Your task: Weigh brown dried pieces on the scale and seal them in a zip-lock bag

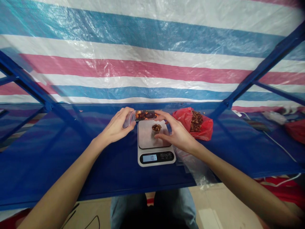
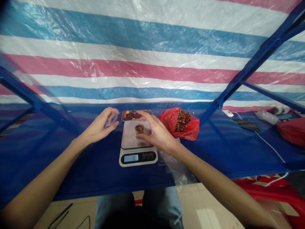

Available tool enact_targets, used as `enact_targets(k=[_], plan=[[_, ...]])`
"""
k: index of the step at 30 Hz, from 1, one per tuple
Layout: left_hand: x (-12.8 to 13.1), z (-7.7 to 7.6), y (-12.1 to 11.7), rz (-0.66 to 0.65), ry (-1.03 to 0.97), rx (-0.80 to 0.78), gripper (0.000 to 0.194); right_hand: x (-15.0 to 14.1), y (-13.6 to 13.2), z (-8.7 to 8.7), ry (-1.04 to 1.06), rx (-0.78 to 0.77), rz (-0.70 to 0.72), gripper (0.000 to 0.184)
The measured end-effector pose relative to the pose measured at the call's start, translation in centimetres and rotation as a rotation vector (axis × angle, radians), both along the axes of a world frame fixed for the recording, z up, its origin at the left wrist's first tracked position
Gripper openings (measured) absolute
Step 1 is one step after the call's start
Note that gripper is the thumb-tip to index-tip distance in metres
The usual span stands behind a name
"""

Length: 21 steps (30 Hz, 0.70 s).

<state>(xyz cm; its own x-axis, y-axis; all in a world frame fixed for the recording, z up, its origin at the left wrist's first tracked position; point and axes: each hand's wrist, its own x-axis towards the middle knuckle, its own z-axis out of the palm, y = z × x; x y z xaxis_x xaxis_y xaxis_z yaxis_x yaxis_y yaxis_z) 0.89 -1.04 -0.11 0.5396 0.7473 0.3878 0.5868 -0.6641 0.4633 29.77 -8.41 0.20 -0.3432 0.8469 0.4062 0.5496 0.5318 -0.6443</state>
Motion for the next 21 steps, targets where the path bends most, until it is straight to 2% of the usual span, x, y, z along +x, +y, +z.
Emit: enact_targets(k=[4,7,11,14,21], plan=[[0.7,0.4,-1.0,-0.116,-0.059,-0.056,0.040,0.2,0.3,-0.3,0.009,-0.029,-0.088,0.081],[1.0,0.6,-1.4,-0.136,-0.094,-0.072,0.038,0.3,0.5,-0.5,0.003,-0.015,-0.099,0.062],[1.6,0.8,-1.6,-0.114,-0.142,-0.028,0.020,0.1,0.8,-0.6,0.019,0.003,-0.058,0.042],[2.0,0.5,-1.6,-0.111,-0.168,0.012,0.006,-0.2,0.9,-0.6,0.049,-0.002,-0.059,0.037],[2.3,0.5,-2.0,-0.124,-0.123,-0.034,0.011,-0.2,0.8,-0.6,0.051,-0.075,-0.099,0.031]])
